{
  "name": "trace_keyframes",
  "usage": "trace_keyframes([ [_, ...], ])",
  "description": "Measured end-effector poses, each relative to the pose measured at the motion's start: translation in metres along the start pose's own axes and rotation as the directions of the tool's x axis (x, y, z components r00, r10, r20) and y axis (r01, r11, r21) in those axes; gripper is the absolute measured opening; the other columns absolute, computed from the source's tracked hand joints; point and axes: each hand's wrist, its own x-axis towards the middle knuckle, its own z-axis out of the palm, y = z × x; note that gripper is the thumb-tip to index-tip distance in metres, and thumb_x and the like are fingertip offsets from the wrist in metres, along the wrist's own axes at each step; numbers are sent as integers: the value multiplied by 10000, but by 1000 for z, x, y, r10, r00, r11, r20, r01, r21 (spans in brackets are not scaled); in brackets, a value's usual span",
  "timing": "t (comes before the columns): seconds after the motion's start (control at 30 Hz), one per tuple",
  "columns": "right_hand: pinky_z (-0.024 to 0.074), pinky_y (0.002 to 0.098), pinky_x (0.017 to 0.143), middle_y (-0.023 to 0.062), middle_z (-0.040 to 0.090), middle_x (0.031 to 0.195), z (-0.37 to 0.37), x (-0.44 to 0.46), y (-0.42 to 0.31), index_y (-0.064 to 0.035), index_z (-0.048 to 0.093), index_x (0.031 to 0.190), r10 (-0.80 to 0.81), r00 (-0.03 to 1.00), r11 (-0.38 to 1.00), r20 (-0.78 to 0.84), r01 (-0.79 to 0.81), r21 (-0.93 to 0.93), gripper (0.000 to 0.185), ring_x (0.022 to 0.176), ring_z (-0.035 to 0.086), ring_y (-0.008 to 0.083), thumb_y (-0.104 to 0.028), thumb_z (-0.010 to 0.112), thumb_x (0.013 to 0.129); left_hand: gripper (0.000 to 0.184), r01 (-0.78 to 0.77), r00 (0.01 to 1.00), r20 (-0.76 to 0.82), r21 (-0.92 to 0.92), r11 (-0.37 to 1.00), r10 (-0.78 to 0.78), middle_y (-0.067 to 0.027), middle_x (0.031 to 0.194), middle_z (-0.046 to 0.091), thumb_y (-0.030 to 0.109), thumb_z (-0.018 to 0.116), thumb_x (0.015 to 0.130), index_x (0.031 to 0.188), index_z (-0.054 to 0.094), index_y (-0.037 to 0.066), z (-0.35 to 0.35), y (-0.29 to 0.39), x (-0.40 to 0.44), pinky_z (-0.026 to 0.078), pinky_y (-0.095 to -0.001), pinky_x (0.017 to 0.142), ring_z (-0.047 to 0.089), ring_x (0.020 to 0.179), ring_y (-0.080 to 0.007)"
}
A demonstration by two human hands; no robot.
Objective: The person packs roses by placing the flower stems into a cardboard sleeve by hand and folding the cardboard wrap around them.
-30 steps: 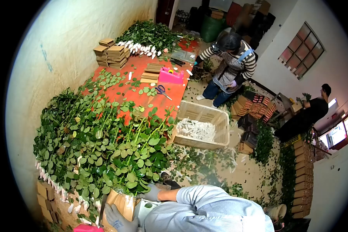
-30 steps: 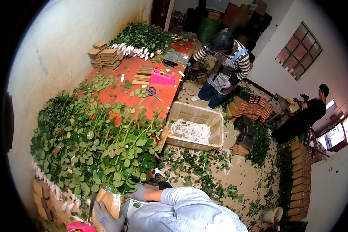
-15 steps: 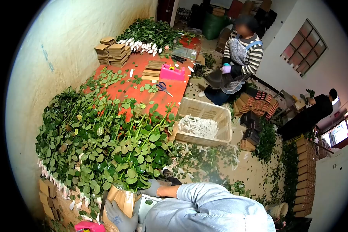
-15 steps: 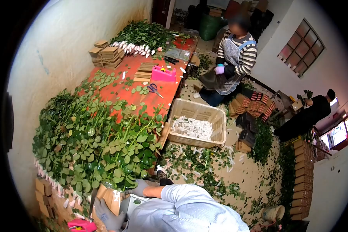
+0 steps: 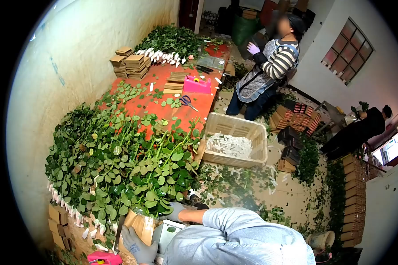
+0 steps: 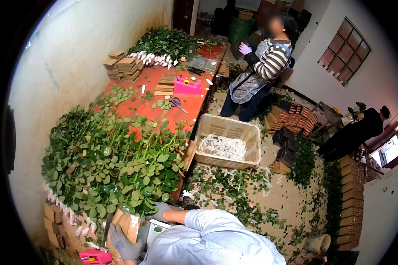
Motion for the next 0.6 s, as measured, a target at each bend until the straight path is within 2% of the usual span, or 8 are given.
trace_keyframes([
  [0.07,503,456,1036,115,583,1469,-12,-10,-7,-232,553,1459,-1,1000,1000,0,1,5,531,1301,557,360,-471,557,985,1116,-19,999,-31,-23,1000,19,-334,1624,243,320,856,541,1463,346,-48,7,-6,-1,182,-583,1237,213,1502,-512],
  [0.17,508,461,1027,125,595,1447,-27,-19,-15,-233,573,1436,17,1000,998,9,-17,-66,501,1288,567,356,-454,553,986,1124,-32,998,-46,-10,999,31,-334,1623,246,319,864,542,1467,339,-45,11,-9,-1,188,-586,1235,222,1499,-513],
  [0.23,511,464,1025,135,598,1433,-35,-23,-22,-227,585,1419,131,990,991,58,-129,-37,492,1284,570,359,-445,558,979,1120,-28,998,-47,-14,1000,28,-333,1624,245,320,867,540,1462,345,-44,10,-9,-1,190,-585,1234,222,1499,-511],
  [0.6,496,471,1052,150,582,1447,-23,-17,-7,-215,587,1417,127,992,992,25,-126,-25,517,1305,559,371,-480,541,975,1113,16,999,-39,13,1000,-16,-328,1624,254,344,871,542,1457,355,-21,13,-7,2,202,-583,1224,235,1492,-512],
])
